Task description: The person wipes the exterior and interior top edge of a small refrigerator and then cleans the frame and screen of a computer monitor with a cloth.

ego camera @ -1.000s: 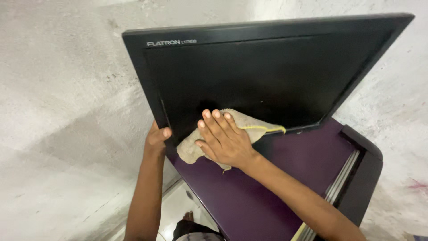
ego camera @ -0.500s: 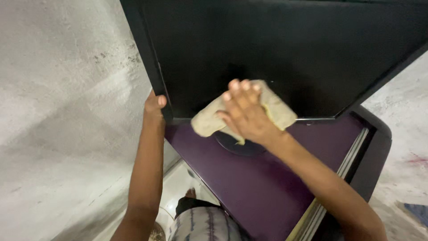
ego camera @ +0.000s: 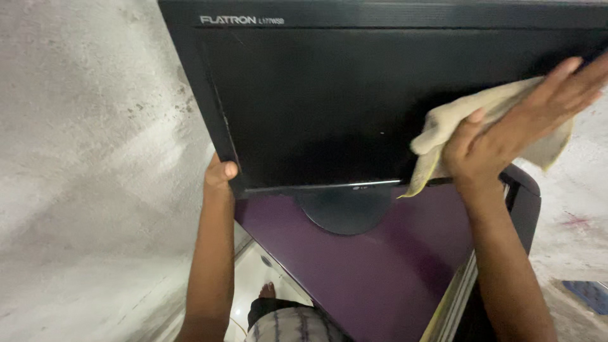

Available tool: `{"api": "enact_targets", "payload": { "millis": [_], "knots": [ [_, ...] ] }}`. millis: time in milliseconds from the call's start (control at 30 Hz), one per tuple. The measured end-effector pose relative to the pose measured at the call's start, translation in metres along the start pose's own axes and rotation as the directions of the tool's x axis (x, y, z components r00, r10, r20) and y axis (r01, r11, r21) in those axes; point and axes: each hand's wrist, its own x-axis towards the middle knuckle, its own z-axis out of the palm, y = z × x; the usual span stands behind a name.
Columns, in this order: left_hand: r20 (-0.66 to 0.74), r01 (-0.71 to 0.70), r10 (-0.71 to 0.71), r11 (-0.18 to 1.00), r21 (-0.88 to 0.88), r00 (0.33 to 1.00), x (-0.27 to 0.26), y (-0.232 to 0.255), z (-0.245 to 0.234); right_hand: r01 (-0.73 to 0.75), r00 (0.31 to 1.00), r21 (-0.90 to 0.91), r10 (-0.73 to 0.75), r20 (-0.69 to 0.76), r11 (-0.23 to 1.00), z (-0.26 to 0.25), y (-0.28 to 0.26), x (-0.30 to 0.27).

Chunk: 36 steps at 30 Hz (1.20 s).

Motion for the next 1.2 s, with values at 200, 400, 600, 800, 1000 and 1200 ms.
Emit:
{"api": "enact_targets", "payload": {
  "millis": [200,400,600,800,1000,1200],
  "knots": [
    [0.044,0.07,-0.073,0.995,0.077,0.996,0.003,0.01,0.025,-0.151,0.988,0.012,0.152,-0.042,0.988,0.019,0.005,0.019],
    [0.037,0.101,-0.109,0.981,0.166,0.993,0.006,0.014,0.032,-0.157,0.982,0.095,0.166,-0.091,0.983,0.026,-0.026,0.053],
    [0.038,0.139,-0.152,0.965,0.223,0.988,0.008,0.019,0.037,-0.104,0.982,0.199,0.133,-0.138,0.974,0.017,-0.096,0.095],
    [0.154,0.108,-0.158,0.951,0.291,0.975,0.014,0.022,0.041,0.072,0.99,0.365,-0.023,-0.139,0.928,-0.031,-0.191,0.13],
    [0.181,0.144,-0.204,0.943,0.3,0.962,0.008,0.015,0.025,0.239,0.962,0.371,-0.167,-0.215,0.898,-0.03,-0.255,0.143],
    [0.038,0.152,-0.188,0.881,0.447,0.981,-0.002,0.019,0.023,0.279,0.934,0.34,-0.172,-0.312,0.898,-0.031,-0.314,0.154]
  ]
}}
